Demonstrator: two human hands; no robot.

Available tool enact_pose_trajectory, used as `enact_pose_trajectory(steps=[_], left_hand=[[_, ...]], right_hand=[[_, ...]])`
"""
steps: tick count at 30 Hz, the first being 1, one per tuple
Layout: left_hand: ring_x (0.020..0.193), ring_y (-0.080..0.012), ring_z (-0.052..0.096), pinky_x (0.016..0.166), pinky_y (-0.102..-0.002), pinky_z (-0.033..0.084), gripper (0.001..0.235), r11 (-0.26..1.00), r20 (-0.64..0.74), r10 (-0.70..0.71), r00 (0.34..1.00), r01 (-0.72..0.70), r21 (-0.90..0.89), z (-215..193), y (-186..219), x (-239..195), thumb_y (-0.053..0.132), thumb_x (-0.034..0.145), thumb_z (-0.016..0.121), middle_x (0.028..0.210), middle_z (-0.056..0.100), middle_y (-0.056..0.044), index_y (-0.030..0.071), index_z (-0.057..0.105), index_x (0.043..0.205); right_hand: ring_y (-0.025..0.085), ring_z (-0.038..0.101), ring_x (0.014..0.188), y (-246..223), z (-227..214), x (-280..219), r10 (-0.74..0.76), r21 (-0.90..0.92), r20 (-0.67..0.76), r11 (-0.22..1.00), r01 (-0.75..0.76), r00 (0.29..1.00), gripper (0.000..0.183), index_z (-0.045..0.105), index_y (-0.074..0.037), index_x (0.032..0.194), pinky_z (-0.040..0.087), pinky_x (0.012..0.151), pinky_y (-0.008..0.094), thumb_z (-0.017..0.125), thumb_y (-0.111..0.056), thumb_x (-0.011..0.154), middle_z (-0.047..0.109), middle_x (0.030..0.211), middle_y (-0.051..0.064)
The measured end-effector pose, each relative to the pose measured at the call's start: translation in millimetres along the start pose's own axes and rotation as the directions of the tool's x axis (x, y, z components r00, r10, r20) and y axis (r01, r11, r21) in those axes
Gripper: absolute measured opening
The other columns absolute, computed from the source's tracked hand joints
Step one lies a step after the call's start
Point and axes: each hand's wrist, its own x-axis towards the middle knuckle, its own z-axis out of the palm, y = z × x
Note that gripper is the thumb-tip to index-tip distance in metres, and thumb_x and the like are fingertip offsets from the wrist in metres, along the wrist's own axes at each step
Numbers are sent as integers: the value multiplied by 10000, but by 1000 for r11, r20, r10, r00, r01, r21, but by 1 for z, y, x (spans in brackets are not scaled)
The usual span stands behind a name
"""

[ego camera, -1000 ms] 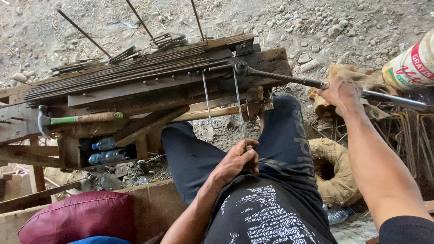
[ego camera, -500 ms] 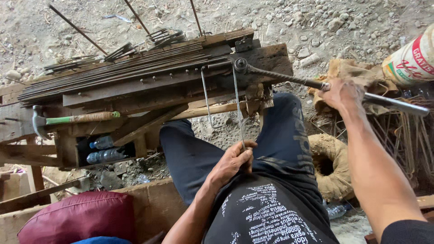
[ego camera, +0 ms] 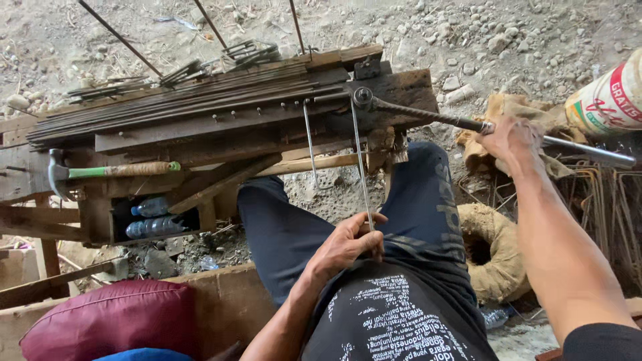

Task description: The person uses a manual metal bending machine to bend thin metal rods into rectangular shapes. They insert the rods into the machine, rotate a crank handle to bend the metal, and occasionally use a hammer to adjust the pieces.

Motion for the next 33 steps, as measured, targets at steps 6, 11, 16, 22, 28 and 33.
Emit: enact_pose_trajectory(steps=[6,11,16,22,28,33], left_hand=[[695,-178,669,657,-268,562,330,927,199,276,940,-206,-313,4,40,5,250,996,626,846,665,-97,25,520,1214],[675,-124,588,646,-257,494,347,875,99,471,877,-450,-178,12,102,6,380,1056,456,794,613,-40,57,543,1149],[643,-102,583,640,-231,490,384,871,68,491,869,-486,-75,5,117,20,466,1037,396,754,579,-30,105,508,971],[711,-128,600,633,-251,596,140,783,-225,610,760,-536,316,-40,111,17,77,1026,480,938,601,-72,50,570,1129],[958,-174,568,748,-304,539,223,555,-380,812,444,-382,739,-72,151,24,194,997,553,1149,528,-70,136,562,1212],[939,-168,673,733,-287,566,233,418,-183,827,532,-363,833,-86,166,43,248,1021,523,1073,693,-52,91,680,1092]], right_hand=[[408,533,1192,-43,-56,-64,-254,28,-66,966,257,965,754,545,-150,1388,328,1043,645,691,-619,816,563,1371,233],[266,682,1033,-100,-129,-164,-880,370,-364,164,914,305,579,577,-135,1280,598,861,437,682,-457,810,651,1278,127],[135,637,795,-135,-171,-203,-877,195,-472,-7,981,88,353,648,-135,1156,556,668,272,651,-378,900,661,981,47],[125,612,669,-150,-181,-186,-832,62,-555,-15,998,22,103,640,-117,1022,521,558,253,596,-205,989,684,883,46],[85,452,495,-173,-201,-176,-785,13,-619,-8,1000,2,163,634,-82,937,409,415,236,575,-207,1023,591,733,19],[118,462,527,-185,-202,-160,-753,-45,-658,47,998,6,189,638,-79,912,388,444,263,594,-186,1061,568,707,17]])
